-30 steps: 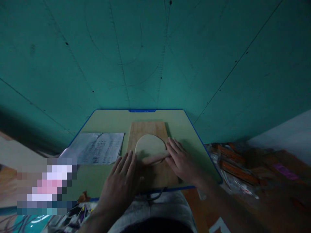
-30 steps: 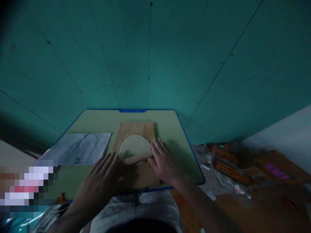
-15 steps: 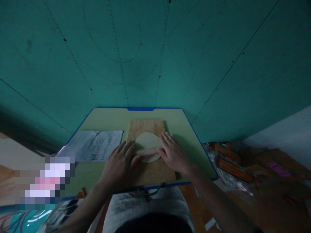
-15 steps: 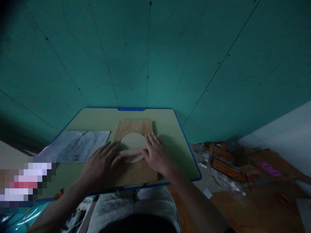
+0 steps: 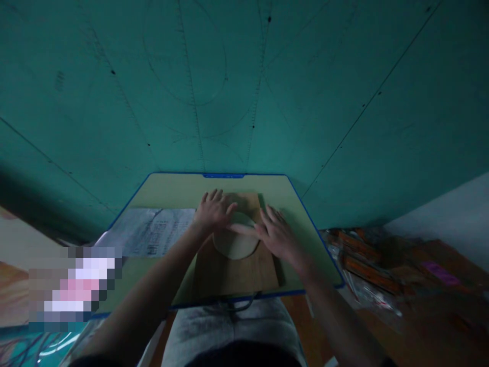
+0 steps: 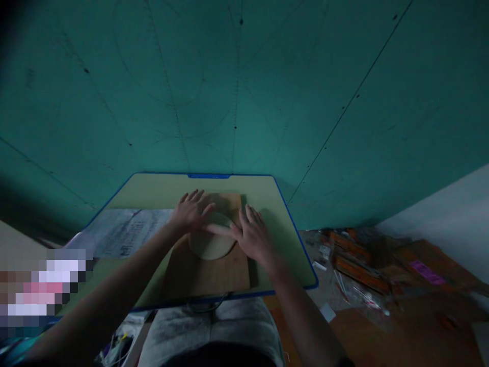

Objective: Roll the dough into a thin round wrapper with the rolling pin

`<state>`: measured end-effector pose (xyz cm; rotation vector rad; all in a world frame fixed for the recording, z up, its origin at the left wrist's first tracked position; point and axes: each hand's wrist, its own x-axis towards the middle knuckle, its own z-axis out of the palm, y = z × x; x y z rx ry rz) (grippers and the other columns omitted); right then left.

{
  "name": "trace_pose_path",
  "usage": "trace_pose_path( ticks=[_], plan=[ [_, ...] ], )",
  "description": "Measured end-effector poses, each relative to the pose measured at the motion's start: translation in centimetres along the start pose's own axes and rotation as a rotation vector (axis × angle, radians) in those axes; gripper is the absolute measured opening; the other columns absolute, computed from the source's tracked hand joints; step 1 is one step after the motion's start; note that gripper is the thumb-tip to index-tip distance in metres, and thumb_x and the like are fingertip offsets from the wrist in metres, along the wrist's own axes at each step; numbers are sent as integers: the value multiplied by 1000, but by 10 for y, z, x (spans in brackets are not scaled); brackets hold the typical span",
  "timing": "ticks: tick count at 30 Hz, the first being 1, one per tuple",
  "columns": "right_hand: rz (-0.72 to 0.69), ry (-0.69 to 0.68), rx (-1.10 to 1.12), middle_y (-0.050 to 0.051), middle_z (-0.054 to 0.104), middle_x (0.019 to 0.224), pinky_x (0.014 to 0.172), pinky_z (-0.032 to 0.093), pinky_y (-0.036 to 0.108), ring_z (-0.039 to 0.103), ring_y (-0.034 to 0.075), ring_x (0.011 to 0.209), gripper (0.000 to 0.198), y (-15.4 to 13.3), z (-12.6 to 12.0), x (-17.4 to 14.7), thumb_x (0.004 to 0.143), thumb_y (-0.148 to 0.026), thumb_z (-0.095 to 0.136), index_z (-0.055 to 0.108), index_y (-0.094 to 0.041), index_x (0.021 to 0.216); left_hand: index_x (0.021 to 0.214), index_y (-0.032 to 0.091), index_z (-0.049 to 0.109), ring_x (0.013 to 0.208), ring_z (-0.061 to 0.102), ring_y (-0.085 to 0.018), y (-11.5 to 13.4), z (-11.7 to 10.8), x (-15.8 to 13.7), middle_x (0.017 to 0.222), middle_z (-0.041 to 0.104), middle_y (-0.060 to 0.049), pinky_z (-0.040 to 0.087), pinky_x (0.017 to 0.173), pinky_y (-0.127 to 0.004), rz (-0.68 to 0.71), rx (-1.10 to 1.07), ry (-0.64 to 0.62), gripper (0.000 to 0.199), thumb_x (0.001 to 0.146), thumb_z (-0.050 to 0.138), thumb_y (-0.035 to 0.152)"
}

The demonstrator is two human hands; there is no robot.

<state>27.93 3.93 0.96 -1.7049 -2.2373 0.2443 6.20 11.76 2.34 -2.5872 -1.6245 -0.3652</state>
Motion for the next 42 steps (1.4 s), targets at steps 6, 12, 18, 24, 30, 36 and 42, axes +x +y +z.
trace_pose_path(
  ticks=[6,12,18,24,30,36,42],
  plan=[
    [-194,-89,79,20,34,160,119,36,51,32,31,149,68,-52,2,-68,101,-41,50,31,-8,157,141,18,55,142,43,-30,-18,8,-59,147,56,-12,34,117,-55,79,-83,88,48,99,33,29],
    [-251,-30,56,19,34,160,121,34,50,32,31,149,62,-71,5,-82,99,-36,54,40,-9,153,142,19,53,142,42,-28,-25,4,-80,146,57,-10,37,117,-53,104,-152,87,50,102,28,32],
    [-74,135,24,21,40,157,119,33,59,32,32,149,50,-13,12,-36,105,-32,37,46,-12,149,110,20,73,123,59,-31,21,-1,16,124,71,-11,46,101,-49,-7,-109,28,38,99,41,38],
    [39,124,72,22,40,157,119,28,61,29,33,150,50,-3,15,-31,105,-34,34,48,-11,148,95,18,73,106,66,-26,38,9,65,108,75,-12,49,91,-40,28,-129,9,36,98,39,27],
    [-135,29,184,15,29,164,122,26,58,20,31,153,67,-62,12,-44,96,-22,51,27,-15,158,102,22,72,117,60,-26,4,16,30,120,71,-9,46,102,-44,42,-137,1,30,97,43,28],
    [-265,30,220,14,26,165,122,32,49,25,27,152,66,-98,12,-58,92,-11,50,34,-14,155,115,20,64,125,54,-24,-42,21,-28,123,66,-9,45,109,-44,21,-243,74,35,99,34,30],
    [-84,117,115,15,34,161,118,31,63,27,34,151,75,-67,26,-71,91,-12,47,21,-22,161,129,17,58,125,57,-24,0,23,-9,135,57,-14,49,105,-44,-104,-331,61,41,102,32,34]
  ],
)
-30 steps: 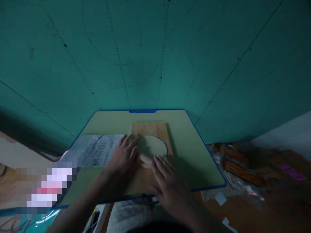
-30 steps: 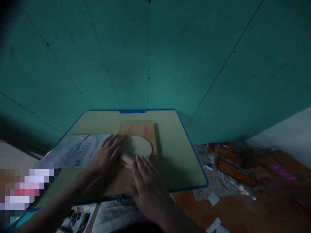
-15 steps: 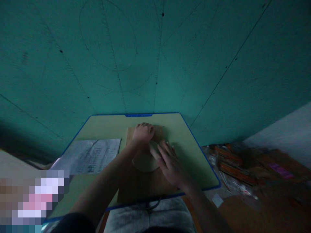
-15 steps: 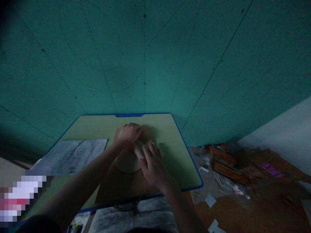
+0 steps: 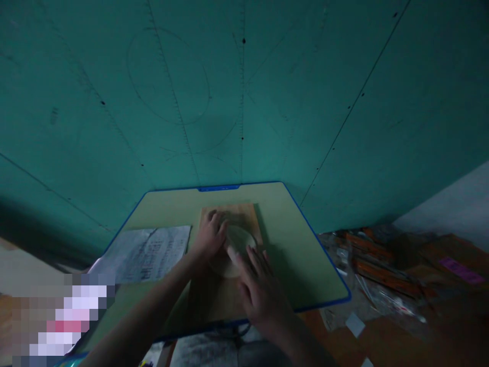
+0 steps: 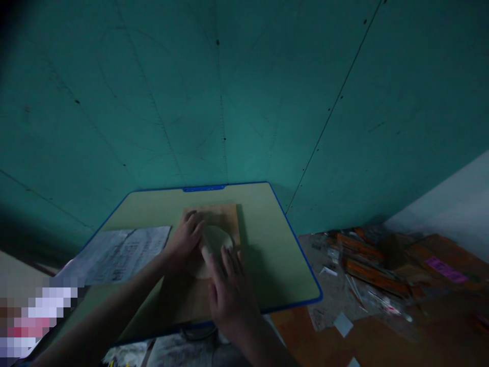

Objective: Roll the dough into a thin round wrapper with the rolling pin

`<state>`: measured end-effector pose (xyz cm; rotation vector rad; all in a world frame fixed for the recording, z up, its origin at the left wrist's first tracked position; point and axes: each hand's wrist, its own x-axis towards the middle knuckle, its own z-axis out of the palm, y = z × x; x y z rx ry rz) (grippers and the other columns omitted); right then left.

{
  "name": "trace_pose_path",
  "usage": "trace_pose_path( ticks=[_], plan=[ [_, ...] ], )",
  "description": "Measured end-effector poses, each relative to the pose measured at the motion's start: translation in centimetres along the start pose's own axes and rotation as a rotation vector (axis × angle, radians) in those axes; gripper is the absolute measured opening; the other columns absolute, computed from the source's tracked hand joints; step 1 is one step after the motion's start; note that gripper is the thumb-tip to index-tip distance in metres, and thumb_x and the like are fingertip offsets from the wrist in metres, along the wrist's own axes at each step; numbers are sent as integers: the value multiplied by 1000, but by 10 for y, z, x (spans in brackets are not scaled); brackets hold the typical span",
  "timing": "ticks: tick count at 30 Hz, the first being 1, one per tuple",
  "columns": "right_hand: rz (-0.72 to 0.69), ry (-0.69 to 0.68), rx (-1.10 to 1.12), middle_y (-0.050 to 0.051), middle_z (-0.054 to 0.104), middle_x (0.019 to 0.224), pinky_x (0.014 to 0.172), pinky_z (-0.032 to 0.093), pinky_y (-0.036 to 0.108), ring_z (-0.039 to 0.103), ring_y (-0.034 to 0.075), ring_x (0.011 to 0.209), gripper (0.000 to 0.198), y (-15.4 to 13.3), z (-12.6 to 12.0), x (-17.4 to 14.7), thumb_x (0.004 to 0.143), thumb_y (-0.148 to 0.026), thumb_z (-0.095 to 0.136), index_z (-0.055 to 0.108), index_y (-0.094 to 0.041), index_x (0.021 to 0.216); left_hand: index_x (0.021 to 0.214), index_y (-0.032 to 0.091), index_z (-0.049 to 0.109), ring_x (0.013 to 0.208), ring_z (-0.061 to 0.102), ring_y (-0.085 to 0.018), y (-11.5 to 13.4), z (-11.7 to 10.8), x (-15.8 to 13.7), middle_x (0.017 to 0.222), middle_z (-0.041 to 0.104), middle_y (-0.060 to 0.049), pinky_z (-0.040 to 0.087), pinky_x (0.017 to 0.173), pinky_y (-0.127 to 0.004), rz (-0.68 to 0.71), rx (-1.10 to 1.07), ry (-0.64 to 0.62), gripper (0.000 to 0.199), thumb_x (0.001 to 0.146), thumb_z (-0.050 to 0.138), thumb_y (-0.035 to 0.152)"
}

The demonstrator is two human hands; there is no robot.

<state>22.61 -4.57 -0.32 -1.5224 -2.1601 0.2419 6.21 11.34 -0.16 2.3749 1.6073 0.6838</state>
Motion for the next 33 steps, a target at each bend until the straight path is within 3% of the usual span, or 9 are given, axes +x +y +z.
trace_pose_path(
  ticks=[4,7,10,13,16,20,24,28,33],
  plan=[
    [26,34,-33,15,21,167,121,26,63,16,34,154,87,11,-2,-12,89,-15,48,1,-15,162,117,21,68,125,57,-24,53,26,32,128,64,-11,47,106,-42,101,7,-98,36,101,39,35],
    [17,2,1,17,12,168,121,26,64,12,33,155,89,14,-3,-15,90,-16,46,-8,-12,161,114,22,70,135,49,-30,71,41,46,138,61,-12,38,113,-52,132,41,-157,34,99,44,36],
    [8,-41,49,19,7,168,120,25,65,7,34,155,89,8,-3,-12,90,-19,49,-5,-10,161,129,23,64,143,40,-35,62,39,43,149,53,-13,32,114,-60,104,84,-197,40,100,38,31],
    [-17,-102,71,21,10,167,120,25,65,6,37,155,83,-8,-5,-3,89,-24,56,17,-8,160,144,26,52,149,32,-36,34,21,27,155,46,-13,28,115,-64,74,133,-212,47,102,32,30],
    [-108,-205,141,19,28,164,122,28,53,11,33,155,65,-31,-9,10,91,-31,59,41,-11,150,153,29,39,150,29,-37,2,-1,6,159,40,-14,29,114,-66,25,210,-221,52,102,30,32],
    [-264,-215,181,13,52,146,126,17,45,34,25,145,37,-53,-7,28,93,-30,58,61,-15,127,153,28,39,149,33,-33,-25,-16,-13,157,43,-13,35,113,-62,1,201,-201,52,103,27,30],
    [-321,-189,137,12,61,133,125,19,43,45,23,133,26,-54,3,33,91,-26,59,64,-16,114,152,16,39,149,33,-29,-10,-13,-10,157,44,-16,32,118,-53,97,121,-107,54,103,27,36],
    [-265,-156,134,13,57,140,123,27,43,39,23,140,25,-36,-1,22,91,-18,55,65,-16,114,137,21,59,151,28,-31,32,0,13,160,40,-12,28,121,-52,237,134,-157,47,102,36,44],
    [-100,-83,37,13,44,156,122,31,51,30,25,150,49,-5,-18,5,95,-9,39,51,-14,142,119,25,71,145,40,-27,53,4,28,141,63,-6,21,122,-55,388,149,-240,41,103,36,38]
  ],
)
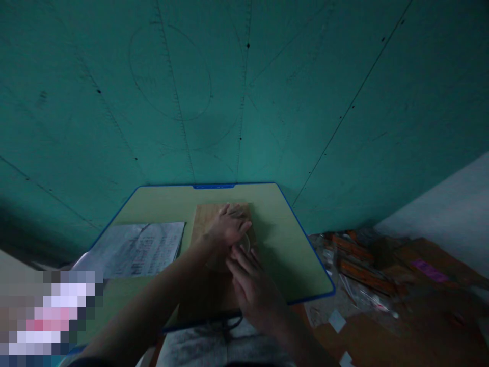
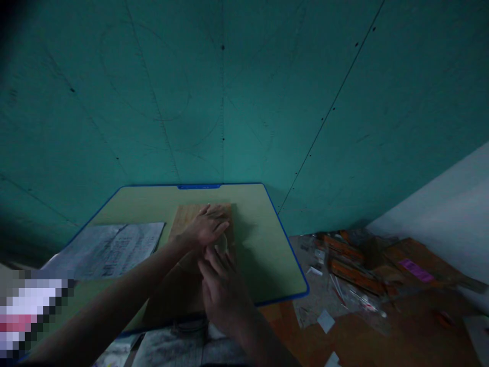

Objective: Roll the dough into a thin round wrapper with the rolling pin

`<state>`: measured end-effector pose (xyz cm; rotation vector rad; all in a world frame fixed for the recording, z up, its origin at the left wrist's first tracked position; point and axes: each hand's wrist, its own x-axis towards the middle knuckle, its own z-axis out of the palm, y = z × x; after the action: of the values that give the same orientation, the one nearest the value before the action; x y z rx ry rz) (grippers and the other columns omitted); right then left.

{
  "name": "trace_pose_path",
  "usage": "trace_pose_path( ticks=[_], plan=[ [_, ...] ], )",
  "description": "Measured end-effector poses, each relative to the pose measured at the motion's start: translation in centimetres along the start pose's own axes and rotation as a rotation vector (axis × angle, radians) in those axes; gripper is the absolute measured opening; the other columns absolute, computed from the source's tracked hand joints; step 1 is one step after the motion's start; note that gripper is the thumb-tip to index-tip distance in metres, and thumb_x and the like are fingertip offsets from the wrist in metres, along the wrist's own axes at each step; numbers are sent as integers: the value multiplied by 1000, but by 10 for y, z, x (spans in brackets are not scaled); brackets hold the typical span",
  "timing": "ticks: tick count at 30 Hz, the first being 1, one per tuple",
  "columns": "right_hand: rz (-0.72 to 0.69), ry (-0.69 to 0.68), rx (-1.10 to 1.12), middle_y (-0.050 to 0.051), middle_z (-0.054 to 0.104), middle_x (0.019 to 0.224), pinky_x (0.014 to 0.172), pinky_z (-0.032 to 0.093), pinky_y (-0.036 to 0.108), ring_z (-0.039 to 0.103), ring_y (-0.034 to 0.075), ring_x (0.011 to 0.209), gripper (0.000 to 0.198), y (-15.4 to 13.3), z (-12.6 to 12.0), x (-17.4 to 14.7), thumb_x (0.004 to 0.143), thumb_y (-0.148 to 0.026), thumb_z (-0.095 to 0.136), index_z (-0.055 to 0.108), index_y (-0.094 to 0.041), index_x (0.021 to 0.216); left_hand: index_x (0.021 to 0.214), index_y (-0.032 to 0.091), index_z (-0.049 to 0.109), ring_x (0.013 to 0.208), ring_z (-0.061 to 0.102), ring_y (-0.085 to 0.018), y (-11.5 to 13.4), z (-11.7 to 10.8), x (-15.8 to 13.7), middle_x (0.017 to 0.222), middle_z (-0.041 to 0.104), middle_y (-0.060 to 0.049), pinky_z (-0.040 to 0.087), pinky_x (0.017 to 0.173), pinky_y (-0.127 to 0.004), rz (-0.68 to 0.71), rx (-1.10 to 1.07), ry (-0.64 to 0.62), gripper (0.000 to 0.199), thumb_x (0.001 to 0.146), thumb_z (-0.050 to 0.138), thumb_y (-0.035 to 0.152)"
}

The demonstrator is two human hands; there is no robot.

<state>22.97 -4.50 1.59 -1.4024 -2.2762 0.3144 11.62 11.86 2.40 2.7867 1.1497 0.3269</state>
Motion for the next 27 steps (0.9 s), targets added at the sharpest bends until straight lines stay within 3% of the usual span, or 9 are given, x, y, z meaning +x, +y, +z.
trace_pose_path(
  ticks=[3,7,10,12,15,17,19,21,27],
  plan=[
    [39,32,-85,15,43,157,120,34,50,35,26,147,63,12,-1,-4,91,-4,38,39,-13,153,121,25,70,138,49,-26,-14,-3,-27,137,65,-7,29,119,-53,27,7,19,43,103,33,36],
    [71,99,-132,14,53,149,119,36,48,44,26,141,50,33,0,16,99,-17,42,48,-18,149,132,20,63,139,48,-32,-31,-4,-89,144,59,-12,36,115,-56,16,96,135,47,102,36,43],
    [152,70,-150,14,57,144,116,36,46,46,26,139,43,59,-7,55,104,-30,40,55,-17,142,133,14,61,134,53,-32,-30,-4,-118,143,59,-17,44,110,-51,14,162,180,50,103,35,44],
    [270,-5,-165,14,58,142,112,39,42,51,25,133,41,77,-13,89,106,-31,35,62,-17,134,132,13,61,133,54,-33,-27,-5,-119,141,60,-18,46,108,-50,-17,199,183,50,103,34,44],
    [240,-73,-157,13,60,140,112,37,38,51,22,132,41,95,-17,130,106,-27,32,65,-16,128,128,14,62,132,55,-34,-26,-8,-101,138,62,-18,48,106,-51,-150,238,173,48,102,36,44],
    [218,-101,-156,14,55,147,115,33,42,46,24,138,41,101,-16,141,106,-27,34,62,-16,133,125,14,63,130,56,-34,-27,-9,-90,137,63,-19,50,102,-50,-258,256,169,47,101,37,45],
    [218,-137,-151,15,48,153,116,31,48,39,27,144,43,102,-14,133,105,-31,36,57,-17,140,123,13,64,130,56,-34,-26,-9,-88,137,62,-21,50,102,-49,-296,274,176,49,101,37,47],
    [187,-153,-144,17,43,156,118,30,52,32,30,149,47,97,-13,108,106,-36,35,52,-15,145,123,14,64,130,56,-35,-20,-7,-98,137,62,-20,48,105,-51,-248,279,191,50,100,38,50],
    [41,-16,-156,22,32,161,122,28,51,24,30,152,64,46,-7,-1,104,-41,40,32,-3,155,136,20,55,134,52,-32,-3,-12,-149,142,60,-14,41,113,-53,-32,145,214,46,98,44,43]
  ],
)
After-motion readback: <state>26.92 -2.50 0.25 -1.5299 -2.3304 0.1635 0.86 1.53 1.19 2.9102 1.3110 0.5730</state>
